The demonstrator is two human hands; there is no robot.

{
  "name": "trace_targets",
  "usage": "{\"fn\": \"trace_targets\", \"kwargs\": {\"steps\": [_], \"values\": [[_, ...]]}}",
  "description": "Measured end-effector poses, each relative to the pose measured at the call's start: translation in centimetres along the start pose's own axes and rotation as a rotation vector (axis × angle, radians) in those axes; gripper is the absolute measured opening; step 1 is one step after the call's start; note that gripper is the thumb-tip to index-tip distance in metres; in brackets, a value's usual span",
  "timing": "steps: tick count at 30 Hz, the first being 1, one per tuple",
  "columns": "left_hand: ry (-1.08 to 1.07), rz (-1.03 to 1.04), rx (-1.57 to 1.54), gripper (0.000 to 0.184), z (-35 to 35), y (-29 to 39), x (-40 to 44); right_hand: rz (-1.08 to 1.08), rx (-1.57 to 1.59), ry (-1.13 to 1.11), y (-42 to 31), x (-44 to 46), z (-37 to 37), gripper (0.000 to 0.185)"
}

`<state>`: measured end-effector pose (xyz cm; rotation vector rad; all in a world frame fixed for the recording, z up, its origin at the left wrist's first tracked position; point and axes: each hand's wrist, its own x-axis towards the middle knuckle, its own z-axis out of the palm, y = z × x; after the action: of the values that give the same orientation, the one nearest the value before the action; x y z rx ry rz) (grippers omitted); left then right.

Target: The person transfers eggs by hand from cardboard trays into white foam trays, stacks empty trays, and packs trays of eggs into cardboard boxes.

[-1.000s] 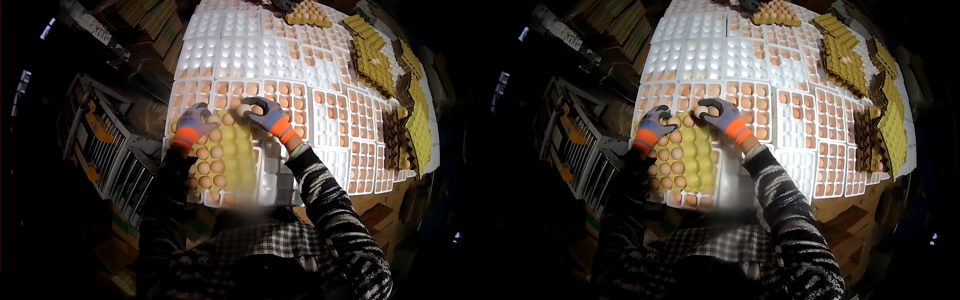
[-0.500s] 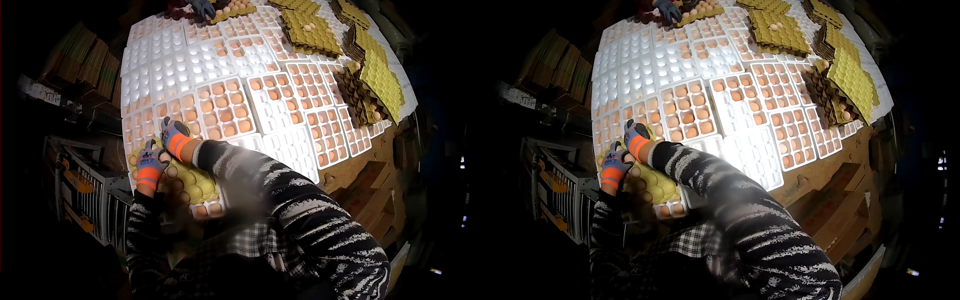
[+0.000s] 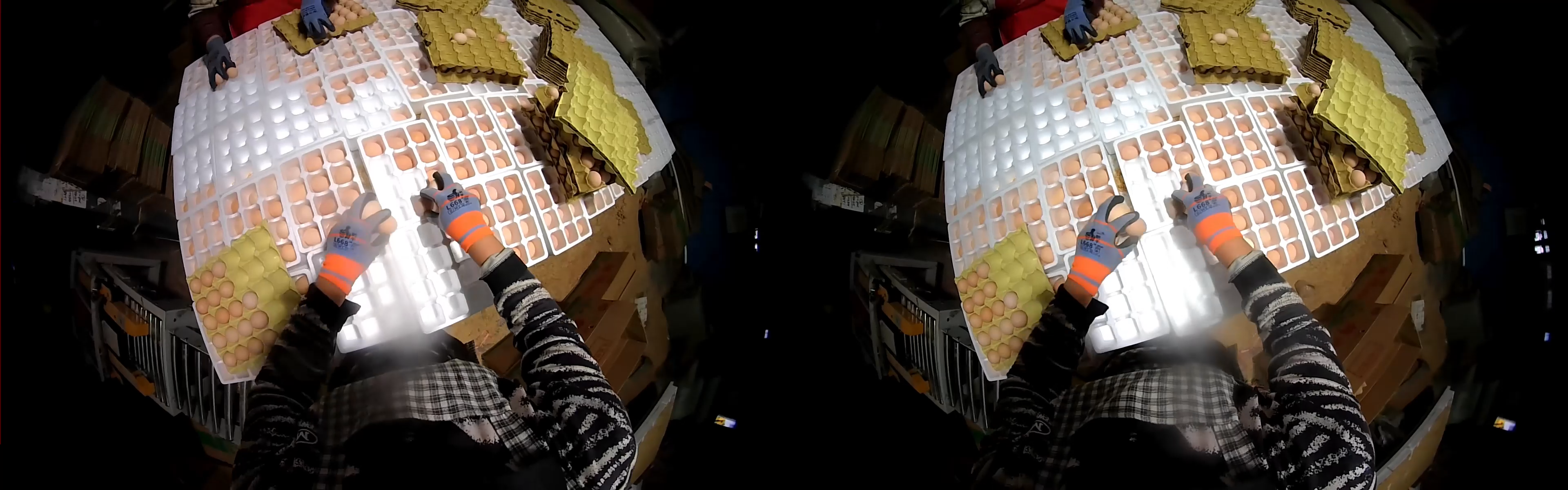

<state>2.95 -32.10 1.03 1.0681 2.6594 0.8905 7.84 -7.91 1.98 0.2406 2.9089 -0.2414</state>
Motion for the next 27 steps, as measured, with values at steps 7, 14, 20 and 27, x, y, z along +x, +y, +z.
{"fn": "trace_targets", "kwargs": {"steps": [7, 14, 20, 27], "values": [[-0.179, -0.192, -0.034, 0.045, 5.4, -3.1, 8.9, 0.007, 0.550, 0.066, 0.0, 3.5, -0.8, 0.035], [0.216, -0.056, -0.180, 0.036, 9.0, -8.1, 16.3, -0.112, 1.053, 0.257, 2.2, 6.5, 1.9, 0.031], [0.412, 0.031, -0.371, 0.036, 5.6, -5.1, 11.6, -0.421, 0.963, 0.257, 1.6, -1.2, 3.9, 0.021], [0.457, -0.285, -0.122, 0.039, -7.8, -7.8, -12.6, -0.477, 0.686, 0.313, -1.7, -3.1, 6.0, 0.029]]}}
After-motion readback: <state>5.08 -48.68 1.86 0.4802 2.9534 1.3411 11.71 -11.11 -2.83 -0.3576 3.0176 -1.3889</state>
